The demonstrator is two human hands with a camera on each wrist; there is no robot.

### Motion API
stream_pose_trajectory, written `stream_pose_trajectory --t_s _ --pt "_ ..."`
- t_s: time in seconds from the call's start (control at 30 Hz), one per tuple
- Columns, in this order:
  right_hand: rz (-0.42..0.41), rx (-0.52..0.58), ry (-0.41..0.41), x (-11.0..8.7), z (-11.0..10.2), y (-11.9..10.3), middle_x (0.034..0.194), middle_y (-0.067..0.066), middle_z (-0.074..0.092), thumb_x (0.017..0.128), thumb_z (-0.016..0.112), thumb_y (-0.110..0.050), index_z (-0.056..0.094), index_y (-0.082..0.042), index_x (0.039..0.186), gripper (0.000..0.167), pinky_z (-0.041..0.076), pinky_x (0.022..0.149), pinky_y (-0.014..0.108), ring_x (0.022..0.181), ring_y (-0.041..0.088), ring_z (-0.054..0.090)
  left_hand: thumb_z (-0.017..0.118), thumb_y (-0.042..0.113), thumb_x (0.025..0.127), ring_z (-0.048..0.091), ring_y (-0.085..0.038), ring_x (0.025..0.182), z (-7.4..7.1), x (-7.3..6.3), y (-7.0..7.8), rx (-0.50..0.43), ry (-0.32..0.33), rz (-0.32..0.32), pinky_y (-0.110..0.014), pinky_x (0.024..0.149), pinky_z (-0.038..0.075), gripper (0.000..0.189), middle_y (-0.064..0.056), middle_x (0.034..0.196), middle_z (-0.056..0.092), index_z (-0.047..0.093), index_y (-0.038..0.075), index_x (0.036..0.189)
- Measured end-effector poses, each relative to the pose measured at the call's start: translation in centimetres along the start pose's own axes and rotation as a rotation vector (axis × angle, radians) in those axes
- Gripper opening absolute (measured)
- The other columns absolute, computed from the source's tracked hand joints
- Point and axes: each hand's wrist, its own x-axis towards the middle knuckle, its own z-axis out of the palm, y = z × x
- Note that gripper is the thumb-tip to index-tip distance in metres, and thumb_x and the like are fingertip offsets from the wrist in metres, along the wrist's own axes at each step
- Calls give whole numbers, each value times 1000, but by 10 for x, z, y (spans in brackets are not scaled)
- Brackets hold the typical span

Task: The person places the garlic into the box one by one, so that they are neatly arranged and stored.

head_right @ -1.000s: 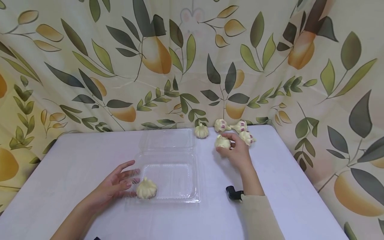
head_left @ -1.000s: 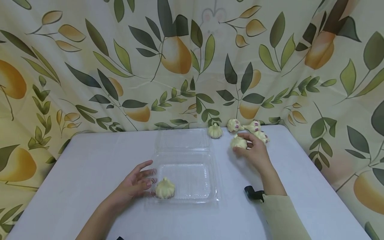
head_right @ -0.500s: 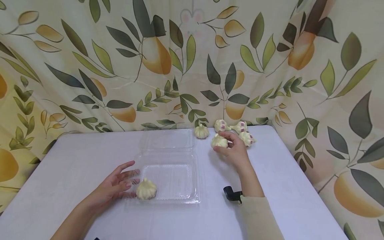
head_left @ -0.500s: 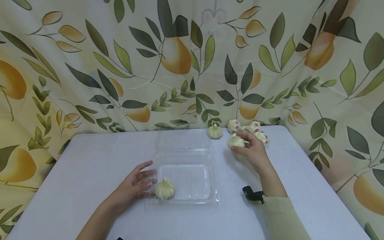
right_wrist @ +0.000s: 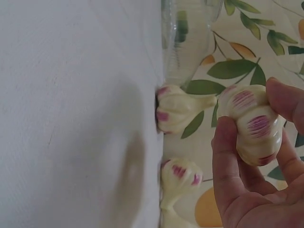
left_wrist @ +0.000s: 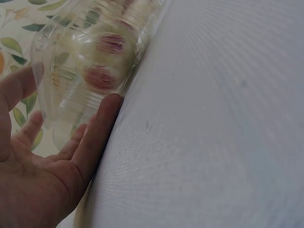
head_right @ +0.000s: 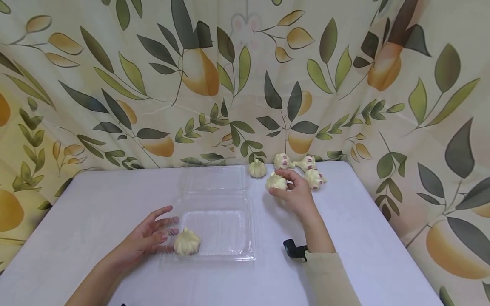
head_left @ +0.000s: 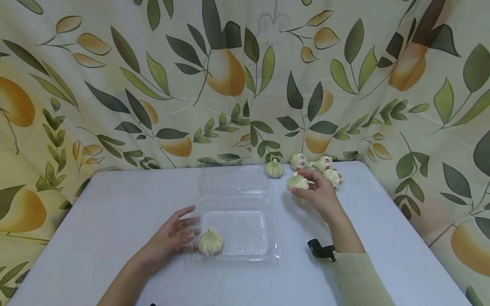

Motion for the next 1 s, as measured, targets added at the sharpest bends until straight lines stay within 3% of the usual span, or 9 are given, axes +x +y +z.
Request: stream_pose_trajectory --t_s 0.3,0.63,1.0 --pt "-14 14 -14 -3 5 -7 143 11 46 82 81 -8 53 -7 139 65 52 83 16 115 22 53 57 5 98 44 -35 132 0 1 -1 -5 -4 3 -52 92 54 74 -25 156 26 16 18 159" --pt "-53 -17 -26 -7 14 -18 141 7 50 80 84 -12 56 -11 135 62 53 82 18 120 27 53 57 4 98 46 -33 131 -1 0 -1 -6 -11 13 -51 92 54 74 -27 155 26 16 16 158" --pt "-82 7 -37 -13 19 -30 139 9 50 81 82 -9 55 -5 136 62 54 83 19 116 23 56 58 5 98 45 -34 131 -1 1 0 -8 -6 10 -51 91 54 74 -27 155 26 16 16 158"
